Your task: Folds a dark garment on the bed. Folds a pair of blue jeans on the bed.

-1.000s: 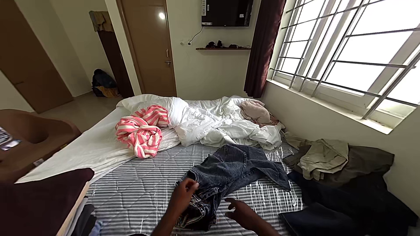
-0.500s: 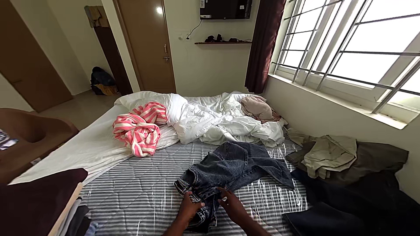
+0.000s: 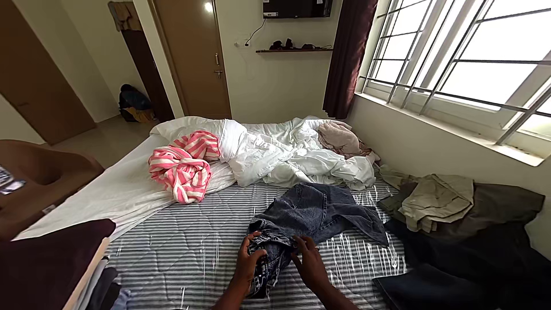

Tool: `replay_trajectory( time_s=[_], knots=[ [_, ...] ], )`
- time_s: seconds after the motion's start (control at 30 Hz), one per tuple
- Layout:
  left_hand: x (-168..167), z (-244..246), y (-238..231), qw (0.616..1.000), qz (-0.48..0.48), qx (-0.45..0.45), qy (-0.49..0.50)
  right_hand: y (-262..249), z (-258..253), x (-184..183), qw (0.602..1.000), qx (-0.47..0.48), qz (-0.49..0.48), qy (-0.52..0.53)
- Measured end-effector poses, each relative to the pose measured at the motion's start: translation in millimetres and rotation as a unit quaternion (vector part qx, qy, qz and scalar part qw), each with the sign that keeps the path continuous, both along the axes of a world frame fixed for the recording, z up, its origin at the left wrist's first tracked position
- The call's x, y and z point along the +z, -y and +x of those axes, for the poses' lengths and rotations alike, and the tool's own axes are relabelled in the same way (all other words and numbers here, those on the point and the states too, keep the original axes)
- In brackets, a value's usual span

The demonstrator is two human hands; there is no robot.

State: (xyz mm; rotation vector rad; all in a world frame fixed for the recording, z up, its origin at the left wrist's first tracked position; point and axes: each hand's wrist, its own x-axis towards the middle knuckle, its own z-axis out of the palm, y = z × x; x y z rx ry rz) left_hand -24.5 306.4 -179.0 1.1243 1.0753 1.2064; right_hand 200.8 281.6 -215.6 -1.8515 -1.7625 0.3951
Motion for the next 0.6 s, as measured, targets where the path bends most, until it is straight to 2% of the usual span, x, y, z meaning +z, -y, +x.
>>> replay_trajectory(
  time_s=[0.07, 0.1, 0.17, 0.27, 0.37, 0.47, 0.53, 0.6],
  knots=[
    [4.7, 2.3, 3.4, 1.000, -0.006, -0.015, 0.004, -2.0, 6.4, -2.9, 1.000, -0.005, 0.010, -0.007],
    [5.9, 2.8, 4.1, 0.999, -0.013, -0.023, -0.034, -3.1, 9.2, -4.8, 1.000, -0.004, 0.012, -0.008],
    [11.3, 0.4, 3.5, 0.982, -0.033, -0.041, -0.179, -5.6, 12.8, -3.6, 1.000, 0.003, -0.002, -0.007],
    [34.3, -8.4, 4.6, 0.903, -0.068, -0.074, -0.418, -8.2, 11.0, 3.6, 0.999, 0.022, -0.019, 0.024],
    [42.3, -12.1, 4.2, 0.855, -0.061, -0.011, -0.514, -10.8, 7.5, 13.3, 0.992, 0.072, 0.033, 0.095],
    [32.7, -19.0, -3.2, 0.851, 0.114, 0.091, -0.504, -10.9, 11.0, 34.1, 0.983, 0.127, 0.017, 0.134],
    [29.1, -24.2, -10.6, 0.882, 0.204, 0.051, -0.422, -10.5, 18.9, 45.6, 0.975, 0.167, 0.009, 0.145],
    [30.3, -24.4, -13.8, 0.940, 0.183, -0.047, -0.283, -7.9, 25.5, 53.1, 0.976, 0.174, 0.023, 0.127]
  ],
)
